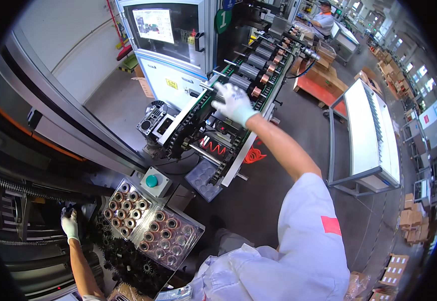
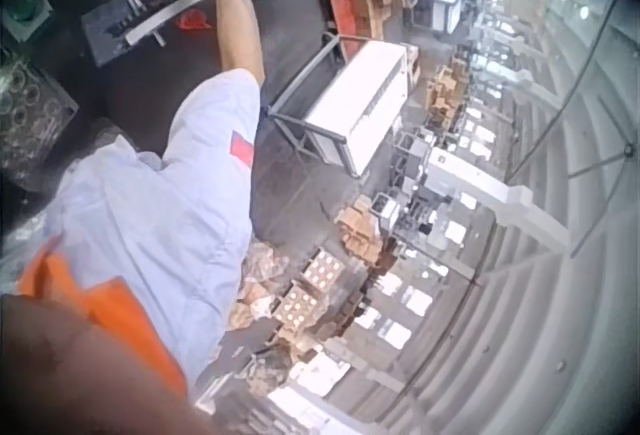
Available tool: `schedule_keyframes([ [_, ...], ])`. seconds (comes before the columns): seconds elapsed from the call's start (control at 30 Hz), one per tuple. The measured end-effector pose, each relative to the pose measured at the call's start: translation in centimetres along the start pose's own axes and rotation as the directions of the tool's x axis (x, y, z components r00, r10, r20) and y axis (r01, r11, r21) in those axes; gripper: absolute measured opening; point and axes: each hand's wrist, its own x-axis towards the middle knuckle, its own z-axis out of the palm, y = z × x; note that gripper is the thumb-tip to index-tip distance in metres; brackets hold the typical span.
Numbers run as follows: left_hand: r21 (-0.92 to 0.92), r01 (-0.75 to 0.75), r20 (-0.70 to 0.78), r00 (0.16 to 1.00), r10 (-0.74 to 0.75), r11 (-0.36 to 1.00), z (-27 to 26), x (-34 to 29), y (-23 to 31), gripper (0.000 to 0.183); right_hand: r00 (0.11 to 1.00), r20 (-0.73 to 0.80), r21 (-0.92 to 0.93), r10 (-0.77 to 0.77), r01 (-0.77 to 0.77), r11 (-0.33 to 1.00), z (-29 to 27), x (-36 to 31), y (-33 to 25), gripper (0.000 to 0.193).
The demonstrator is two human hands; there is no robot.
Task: The person unloads assembled motor rotors from a conveyor into a container, unpacks rotor cores and parts from boxes, and assembles shafts, rotor cores, and commutators using a press machine.
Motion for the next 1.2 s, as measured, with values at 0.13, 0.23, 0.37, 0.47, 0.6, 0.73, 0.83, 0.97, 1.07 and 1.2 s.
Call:
schedule_keyframes([
  [0.13,0.367,-0.095,0.072,0.995,0.074,0.925,-0.7,-3.1,5.7,0.059,0.988,0.062,0.226,-0.141,0.123,0.966,-0.6,-6.1,-4.5,0.051],
  [0.23,0.34,-0.213,0.034,0.976,0.214,0.916,-0.8,-5.1,5.4,0.061,0.965,0.046,0.298,-0.259,0.234,0.925,-0.7,-10.2,-8.4,0.04],
  [0.37,0.361,-0.438,0.287,0.892,0.349,0.823,-4.9,-6.1,2.8,0.061,0.914,0.044,0.447,-0.403,0.343,0.826,0.3,-13.7,-14.4,0.036],
  [0.47,0.446,-0.253,0.13,0.967,0.218,0.858,-0.4,-5.8,5.0,0.046,0.892,0.04,0.516,-0.451,0.368,0.773,0.4,-14.8,-20.1,0.034],
  [0.6,0.401,-0.371,-0.037,0.907,0.419,0.838,-1.3,-4.2,9.6,0.032,0.8,-0.01,0.607,-0.599,0.481,0.633,1.0,-16.4,-29.3,0.036],
  [0.73,0.286,-0.12,0.019,0.993,0.12,0.951,-6.3,-7.3,9.3,0.051,0.58,0.103,0.69,-0.808,0.543,0.478,1.7,-18.5,-38.2,0.038],
  [0.83,0.108,-0.029,-0.178,0.983,0.048,0.994,-15.8,-14.9,11.3,0.049,0.552,0.146,0.656,-0.821,0.567,0.498,4.0,-19.1,-40.3,0.038],
  [0.97,0.218,0.338,-0.268,0.923,-0.277,0.916,-22.2,-29.4,-2.5,0.04,0.486,0.065,0.671,-0.872,0.625,0.398,5.9,-19.6,-46.8,0.036],
  [1.07,0.337,0.133,-0.16,0.984,-0.082,0.932,-20.4,-35.5,-7.0,0.036,0.297,-0.064,0.649,-0.953,0.738,0.187,8.1,-21.5,-53.2,0.035],
  [1.2,0.125,0.258,-0.156,0.959,-0.238,0.958,-21.1,-31.5,-0.4,0.041,0.028,-0.002,0.542,-1.0,0.84,0.023,11.1,-24.3,-58.1,0.023],
])
